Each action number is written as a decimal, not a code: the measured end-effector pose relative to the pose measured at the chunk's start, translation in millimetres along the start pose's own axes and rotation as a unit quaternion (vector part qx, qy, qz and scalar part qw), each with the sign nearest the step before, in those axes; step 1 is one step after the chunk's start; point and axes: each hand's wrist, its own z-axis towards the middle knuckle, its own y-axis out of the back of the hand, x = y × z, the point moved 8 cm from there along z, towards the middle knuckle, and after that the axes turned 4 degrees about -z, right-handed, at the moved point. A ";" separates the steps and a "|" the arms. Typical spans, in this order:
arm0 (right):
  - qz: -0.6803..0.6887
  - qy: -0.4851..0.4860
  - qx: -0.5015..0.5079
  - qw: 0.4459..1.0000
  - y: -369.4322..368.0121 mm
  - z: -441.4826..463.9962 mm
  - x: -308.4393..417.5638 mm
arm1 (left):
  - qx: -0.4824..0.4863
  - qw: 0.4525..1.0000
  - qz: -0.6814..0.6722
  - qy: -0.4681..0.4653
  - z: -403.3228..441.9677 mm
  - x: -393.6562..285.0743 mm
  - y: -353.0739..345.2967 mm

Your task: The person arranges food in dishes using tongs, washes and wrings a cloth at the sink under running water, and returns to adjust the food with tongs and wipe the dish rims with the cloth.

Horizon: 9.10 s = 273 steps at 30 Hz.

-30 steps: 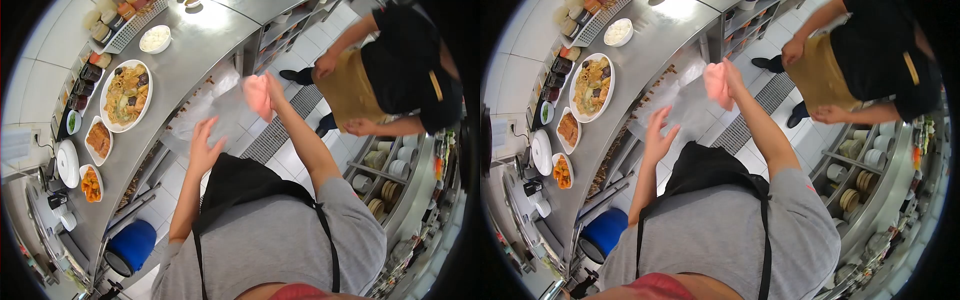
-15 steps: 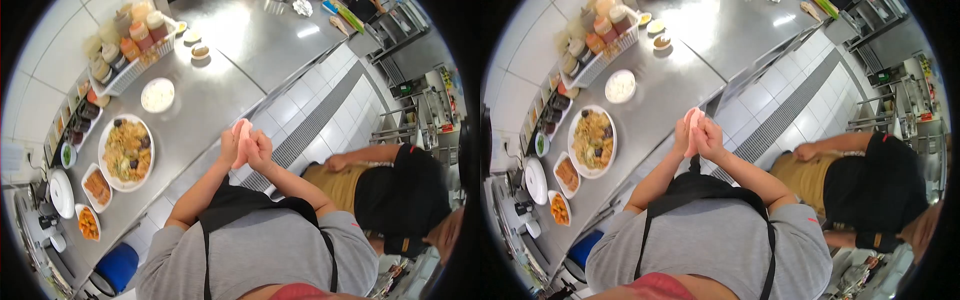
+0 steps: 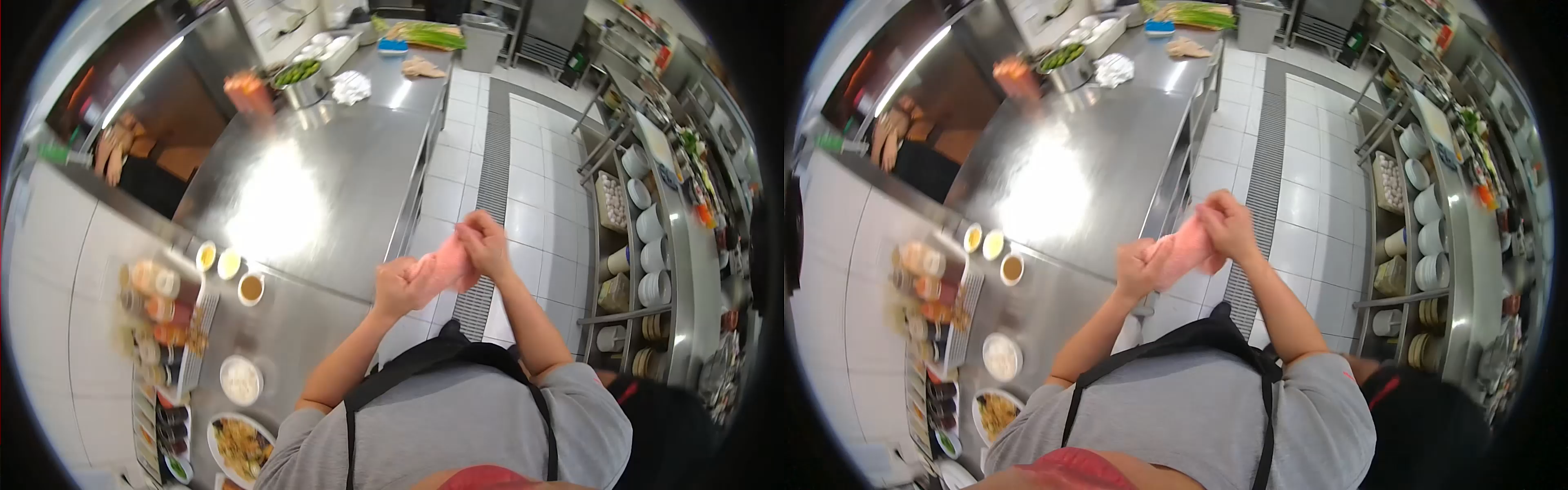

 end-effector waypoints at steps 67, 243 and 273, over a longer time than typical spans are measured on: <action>0.025 -0.221 -0.255 0.941 1052.0 1327.5 -1050.1 | 0.297 0.908 0.151 -0.253 1833.3 -76.4 -1234.9; 0.173 -0.489 0.449 0.728 1961.4 1982.7 -1938.2 | 0.471 0.677 0.107 -0.555 2474.3 -271.9 -2473.3; -0.434 -0.155 0.360 0.811 2033.8 2256.6 -1988.1 | -0.098 0.994 -0.011 0.042 2503.5 -250.6 -2231.3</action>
